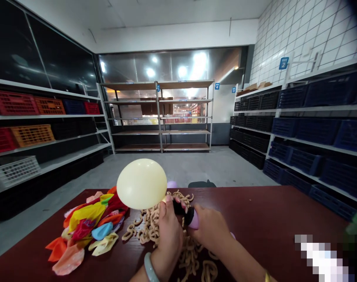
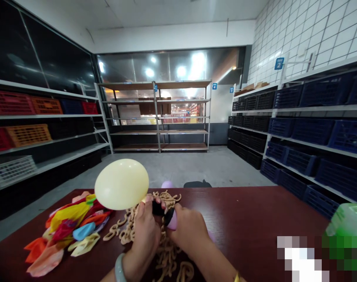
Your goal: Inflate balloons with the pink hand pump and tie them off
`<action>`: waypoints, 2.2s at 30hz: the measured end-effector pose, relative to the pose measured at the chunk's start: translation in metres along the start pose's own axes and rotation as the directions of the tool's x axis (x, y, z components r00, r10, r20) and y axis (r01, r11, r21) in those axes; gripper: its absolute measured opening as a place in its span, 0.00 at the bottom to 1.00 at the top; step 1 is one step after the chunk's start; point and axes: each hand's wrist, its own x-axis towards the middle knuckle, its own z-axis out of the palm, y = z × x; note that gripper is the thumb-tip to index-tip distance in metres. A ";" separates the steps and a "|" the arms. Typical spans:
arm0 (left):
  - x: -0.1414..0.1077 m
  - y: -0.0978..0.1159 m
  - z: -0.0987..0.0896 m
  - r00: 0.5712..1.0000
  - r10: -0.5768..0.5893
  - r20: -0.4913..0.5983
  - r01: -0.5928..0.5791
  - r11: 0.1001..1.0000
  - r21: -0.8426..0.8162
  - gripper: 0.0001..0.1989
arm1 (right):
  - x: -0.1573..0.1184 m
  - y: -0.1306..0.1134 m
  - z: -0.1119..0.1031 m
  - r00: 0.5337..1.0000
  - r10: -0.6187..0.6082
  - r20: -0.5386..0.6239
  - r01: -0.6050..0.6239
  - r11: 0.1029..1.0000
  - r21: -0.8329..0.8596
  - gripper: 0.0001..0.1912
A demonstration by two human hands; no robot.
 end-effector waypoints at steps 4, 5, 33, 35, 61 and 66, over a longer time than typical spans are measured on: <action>0.019 0.020 -0.004 0.997 0.071 -0.005 -0.071 0.997 -0.019 0.11 | 0.001 -0.001 -0.002 1.000 -0.009 -0.012 0.010 1.000 0.029 0.19; 0.027 0.027 -0.008 0.996 0.093 -0.016 -0.093 0.995 -0.037 0.11 | 0.002 0.000 -0.002 1.000 -0.014 -0.009 0.014 1.000 0.027 0.20; -0.008 -0.005 0.003 1.000 -0.006 0.000 0.006 1.000 -0.017 0.12 | -0.005 0.005 0.001 1.000 -0.015 -0.010 0.015 1.000 -0.027 0.13; -0.006 0.000 0.005 1.000 0.011 0.019 -0.011 1.000 -0.016 0.12 | -0.004 0.004 0.002 1.000 -0.017 -0.019 0.017 1.000 0.000 0.14; 0.006 -0.002 -0.006 1.000 0.011 -0.029 -0.011 1.000 -0.019 0.12 | 0.000 0.017 0.002 0.999 -0.049 0.005 0.049 0.995 -0.081 0.15; -0.007 -0.007 0.001 1.000 -0.031 0.001 0.031 0.999 0.006 0.11 | -0.001 0.009 -0.001 0.999 -0.033 0.004 0.033 0.998 -0.059 0.13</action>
